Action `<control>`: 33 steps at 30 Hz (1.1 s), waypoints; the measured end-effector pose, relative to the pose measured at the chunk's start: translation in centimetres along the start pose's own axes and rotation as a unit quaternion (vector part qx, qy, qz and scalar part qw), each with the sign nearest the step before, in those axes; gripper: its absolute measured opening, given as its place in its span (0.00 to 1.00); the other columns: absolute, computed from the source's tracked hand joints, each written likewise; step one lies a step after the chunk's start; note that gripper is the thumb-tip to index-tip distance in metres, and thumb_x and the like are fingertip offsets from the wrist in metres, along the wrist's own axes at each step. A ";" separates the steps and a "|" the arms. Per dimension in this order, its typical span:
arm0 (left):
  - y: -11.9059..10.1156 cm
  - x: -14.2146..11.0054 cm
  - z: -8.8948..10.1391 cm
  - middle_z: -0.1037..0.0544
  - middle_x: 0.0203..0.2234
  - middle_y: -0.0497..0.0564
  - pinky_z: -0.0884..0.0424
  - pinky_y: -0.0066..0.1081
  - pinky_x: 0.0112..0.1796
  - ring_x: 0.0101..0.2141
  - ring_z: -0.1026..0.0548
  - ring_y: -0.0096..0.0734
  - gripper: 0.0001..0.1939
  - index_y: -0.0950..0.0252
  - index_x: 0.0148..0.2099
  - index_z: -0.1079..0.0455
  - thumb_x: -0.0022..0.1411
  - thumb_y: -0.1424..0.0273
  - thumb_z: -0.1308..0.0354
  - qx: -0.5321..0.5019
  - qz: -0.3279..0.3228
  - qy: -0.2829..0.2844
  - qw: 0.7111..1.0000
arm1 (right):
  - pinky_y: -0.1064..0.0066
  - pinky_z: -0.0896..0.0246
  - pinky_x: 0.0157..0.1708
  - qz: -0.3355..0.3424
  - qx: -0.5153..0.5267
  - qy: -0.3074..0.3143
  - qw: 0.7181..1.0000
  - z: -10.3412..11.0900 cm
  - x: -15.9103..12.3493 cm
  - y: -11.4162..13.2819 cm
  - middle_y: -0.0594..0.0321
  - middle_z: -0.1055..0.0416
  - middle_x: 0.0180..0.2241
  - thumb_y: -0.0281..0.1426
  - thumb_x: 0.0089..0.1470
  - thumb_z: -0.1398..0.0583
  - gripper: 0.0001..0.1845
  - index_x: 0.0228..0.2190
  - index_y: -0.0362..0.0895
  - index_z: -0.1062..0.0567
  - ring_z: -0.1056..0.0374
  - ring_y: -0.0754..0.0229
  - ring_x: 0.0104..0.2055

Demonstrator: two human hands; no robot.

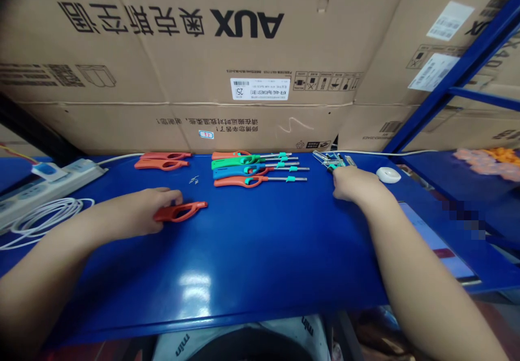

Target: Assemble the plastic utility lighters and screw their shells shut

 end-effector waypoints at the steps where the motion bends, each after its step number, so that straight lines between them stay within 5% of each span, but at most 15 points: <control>1: 0.9 0.1 0.1 0.22 0.33 0.48 0.37 0.31 0.28 0.30 0.25 0.38 0.17 0.56 0.37 0.27 0.42 0.76 0.43 0.025 0.023 0.026 0.999 | 0.62 0.40 0.28 0.016 0.002 -0.004 1.000 -0.2 -0.1 0.3 0.56 0.29 0.24 0.27 0.40 0.37 0.05 0.23 0.47 0.28 0.29 0.48 0.29; 5: 4.0 0.7 1.3 0.24 0.28 0.50 0.40 0.30 0.26 0.27 0.28 0.38 0.13 0.59 0.35 0.29 0.43 0.77 0.41 0.087 0.114 0.032 0.989 | 0.64 0.38 0.31 0.143 0.037 -0.044 0.988 -0.8 -0.2 1.9 0.59 0.27 0.27 0.29 0.45 0.38 0.04 0.27 0.47 0.28 0.30 0.52 0.29; 9: 5.4 1.2 2.5 0.26 0.27 0.50 0.38 0.30 0.30 0.27 0.31 0.35 0.05 0.64 0.36 0.30 0.55 0.71 0.41 0.100 0.139 -0.023 0.985 | 0.56 0.36 0.49 0.279 0.094 -0.166 0.941 -1.9 -0.4 5.3 0.50 0.29 0.49 0.39 0.58 0.43 0.17 0.47 0.46 0.30 0.31 0.46 0.50; 12: 5.4 1.5 2.8 0.25 0.34 0.52 0.36 0.31 0.33 0.32 0.29 0.38 0.11 0.65 0.43 0.30 0.62 0.64 0.43 0.101 0.147 -0.070 0.982 | 0.48 0.44 0.59 0.355 0.120 -0.206 0.904 -3.3 -0.7 7.9 0.48 0.35 0.58 0.39 0.62 0.44 0.21 0.54 0.46 0.33 0.40 0.43 0.61; 17: 5.4 2.5 2.4 0.23 0.41 0.56 0.33 0.34 0.36 0.41 0.24 0.48 0.18 0.65 0.48 0.31 0.68 0.58 0.51 0.082 0.172 -0.113 0.975 | 0.58 0.35 0.48 0.413 0.151 -0.174 0.881 -4.2 -0.7 9.1 0.52 0.28 0.43 0.32 0.64 0.47 0.09 0.42 0.43 0.29 0.31 0.51 0.47; 24: 5.5 3.3 1.9 0.26 0.47 0.70 0.29 0.48 0.41 0.48 0.27 0.67 0.21 0.67 0.49 0.33 0.59 0.57 0.43 0.097 0.193 -0.166 0.962 | 0.67 0.36 0.34 0.440 0.143 -0.089 0.882 -2.3 -2.3 7.1 0.60 0.27 0.35 0.28 0.59 0.43 0.05 0.37 0.45 0.27 0.33 0.59 0.33; 27: 3.0 3.2 1.4 0.28 0.49 0.67 0.30 0.49 0.48 0.52 0.29 0.61 0.18 0.67 0.51 0.33 0.60 0.66 0.45 0.102 0.117 -0.241 0.958 | 0.63 0.34 0.43 0.448 0.137 -0.097 0.878 -1.9 -3.5 7.1 0.56 0.27 0.43 0.30 0.56 0.39 0.11 0.43 0.45 0.28 0.31 0.55 0.42; 29: 0.1 3.1 0.5 0.28 0.49 0.61 0.32 0.45 0.54 0.53 0.29 0.51 0.14 0.65 0.50 0.32 0.62 0.69 0.47 0.056 0.001 -0.263 0.963 | 0.59 0.35 0.48 0.451 0.138 -0.123 0.873 -2.1 -4.2 7.9 0.54 0.29 0.47 0.37 0.56 0.36 0.18 0.47 0.45 0.30 0.32 0.51 0.48; 33: -5.9 2.6 -2.6 0.26 0.49 0.56 0.30 0.43 0.53 0.50 0.27 0.44 0.14 0.61 0.53 0.31 0.70 0.61 0.48 -0.033 -0.153 -0.172 0.973 | 0.58 0.34 0.43 0.438 0.129 -0.177 0.872 -3.1 -5.4 10.6 0.53 0.28 0.44 0.44 0.57 0.35 0.20 0.43 0.44 0.30 0.31 0.49 0.45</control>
Point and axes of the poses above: each hand's wrist, its own x-axis towards the middle knuckle, its own z-axis out of the back of the hand, y = z × x, the point moved 1 cm from there along x, towards the middle knuckle
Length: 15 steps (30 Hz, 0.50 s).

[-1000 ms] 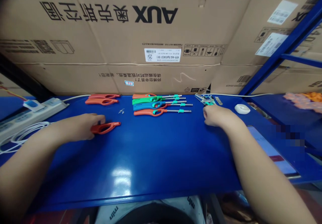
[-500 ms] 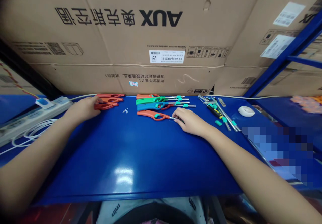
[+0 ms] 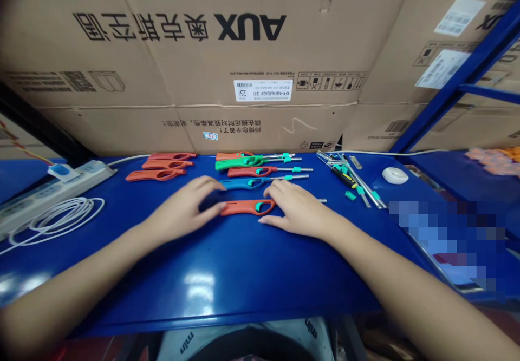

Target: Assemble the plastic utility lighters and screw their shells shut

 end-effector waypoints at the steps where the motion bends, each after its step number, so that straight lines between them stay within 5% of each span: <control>1: -1.0 -0.1 -0.8 0.26 0.51 0.56 0.30 0.43 0.53 0.51 0.27 0.44 0.17 0.61 0.56 0.32 0.70 0.59 0.47 -0.017 -0.024 0.024 0.999 | 0.59 0.34 0.42 0.002 -0.006 -0.003 1.000 -0.4 0.2 0.5 0.54 0.28 0.42 0.42 0.58 0.35 0.17 0.41 0.44 0.31 0.31 0.50 0.45; 6: -2.4 -0.3 -3.2 0.25 0.49 0.56 0.29 0.42 0.52 0.49 0.27 0.42 0.15 0.63 0.56 0.31 0.71 0.64 0.45 -0.072 -0.066 0.025 0.995 | 0.59 0.32 0.42 -0.002 -0.010 -0.010 1.000 -1.5 0.4 1.6 0.54 0.30 0.43 0.36 0.60 0.37 0.11 0.40 0.44 0.32 0.32 0.50 0.45; 15: -2.5 -0.6 -3.6 0.26 0.45 0.55 0.28 0.42 0.50 0.46 0.28 0.40 0.13 0.62 0.54 0.29 0.68 0.67 0.42 -0.162 -0.024 0.016 0.986 | 0.56 0.32 0.43 -0.040 0.006 -0.003 0.999 -1.3 -0.1 1.3 0.54 0.30 0.42 0.37 0.55 0.32 0.17 0.40 0.44 0.33 0.33 0.48 0.45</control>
Point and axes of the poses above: each hand's wrist, its own x-axis towards the middle knuckle, its own z-axis out of the back of the hand, y = z × x, the point moved 1 cm from there along x, towards the middle knuckle
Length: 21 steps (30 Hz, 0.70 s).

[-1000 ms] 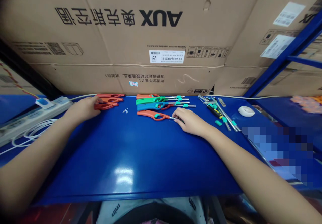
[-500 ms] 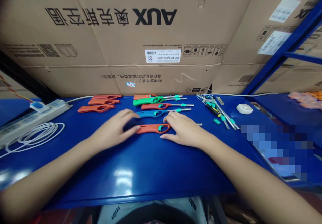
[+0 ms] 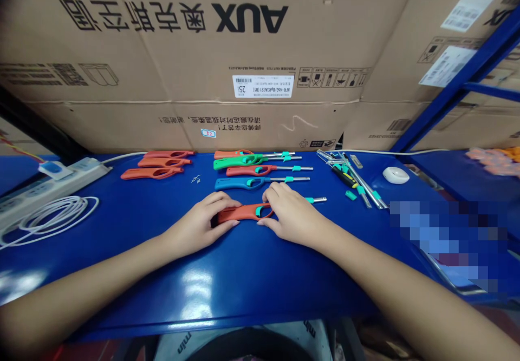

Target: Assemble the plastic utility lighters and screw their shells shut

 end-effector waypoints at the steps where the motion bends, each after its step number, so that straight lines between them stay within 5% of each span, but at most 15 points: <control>1: -0.1 0.0 -0.1 0.27 0.44 0.55 0.28 0.42 0.49 0.45 0.27 0.40 0.13 0.62 0.54 0.29 0.68 0.67 0.42 -0.005 0.006 -0.001 1.000 | 0.57 0.33 0.42 -0.007 0.007 0.004 1.000 0.0 0.0 0.0 0.54 0.30 0.42 0.37 0.54 0.31 0.18 0.40 0.45 0.33 0.33 0.48 0.45; 21: -1.2 -0.3 -0.5 0.27 0.42 0.55 0.31 0.43 0.46 0.43 0.31 0.42 0.13 0.65 0.52 0.28 0.68 0.67 0.41 0.036 0.009 -0.001 0.999 | 0.61 0.35 0.39 -0.027 0.006 0.035 0.999 0.1 -0.5 1.1 0.57 0.32 0.39 0.35 0.52 0.30 0.19 0.37 0.44 0.33 0.34 0.52 0.41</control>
Point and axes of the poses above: each hand's wrist, its own x-axis towards the middle knuckle, its own z-axis out of the back of the hand, y = z × x, the point moved 1 cm from there along x, towards the middle knuckle
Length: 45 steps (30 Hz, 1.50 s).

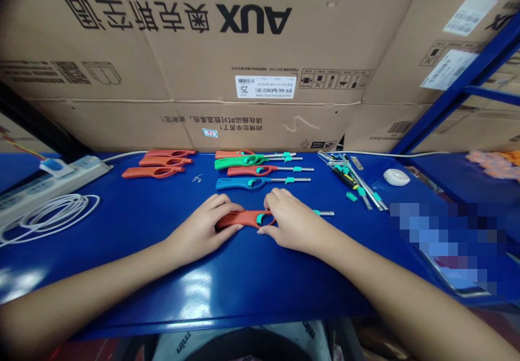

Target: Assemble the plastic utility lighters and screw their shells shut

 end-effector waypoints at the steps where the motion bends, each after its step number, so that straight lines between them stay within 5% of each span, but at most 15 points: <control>1: -0.1 0.0 0.0 0.27 0.42 0.55 0.32 0.43 0.46 0.43 0.31 0.42 0.12 0.65 0.52 0.28 0.69 0.67 0.41 0.006 0.001 0.000 1.000 | 0.62 0.35 0.38 -0.002 0.000 0.002 1.000 0.0 0.0 0.0 0.57 0.32 0.39 0.35 0.52 0.30 0.18 0.37 0.44 0.33 0.34 0.53 0.40; 14: -0.5 -0.1 0.0 0.26 0.42 0.54 0.32 0.43 0.45 0.42 0.31 0.42 0.12 0.64 0.52 0.28 0.68 0.68 0.41 0.043 0.010 0.000 0.999 | 0.61 0.36 0.42 -0.002 -0.015 0.005 1.000 0.2 -0.2 0.4 0.55 0.32 0.40 0.36 0.53 0.31 0.19 0.38 0.42 0.33 0.35 0.51 0.44; 45: -0.9 -0.3 0.3 0.27 0.42 0.54 0.32 0.41 0.44 0.42 0.32 0.41 0.12 0.64 0.52 0.29 0.69 0.67 0.43 0.081 -0.018 0.003 0.997 | 0.65 0.41 0.35 -0.001 -0.033 0.030 0.999 0.7 -0.4 1.2 0.57 0.31 0.37 0.38 0.54 0.32 0.17 0.35 0.42 0.33 0.36 0.55 0.37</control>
Point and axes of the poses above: each hand's wrist, its own x-axis towards the middle knuckle, its own z-axis out of the back of the hand, y = z × x, the point moved 1 cm from there along x, towards the middle knuckle
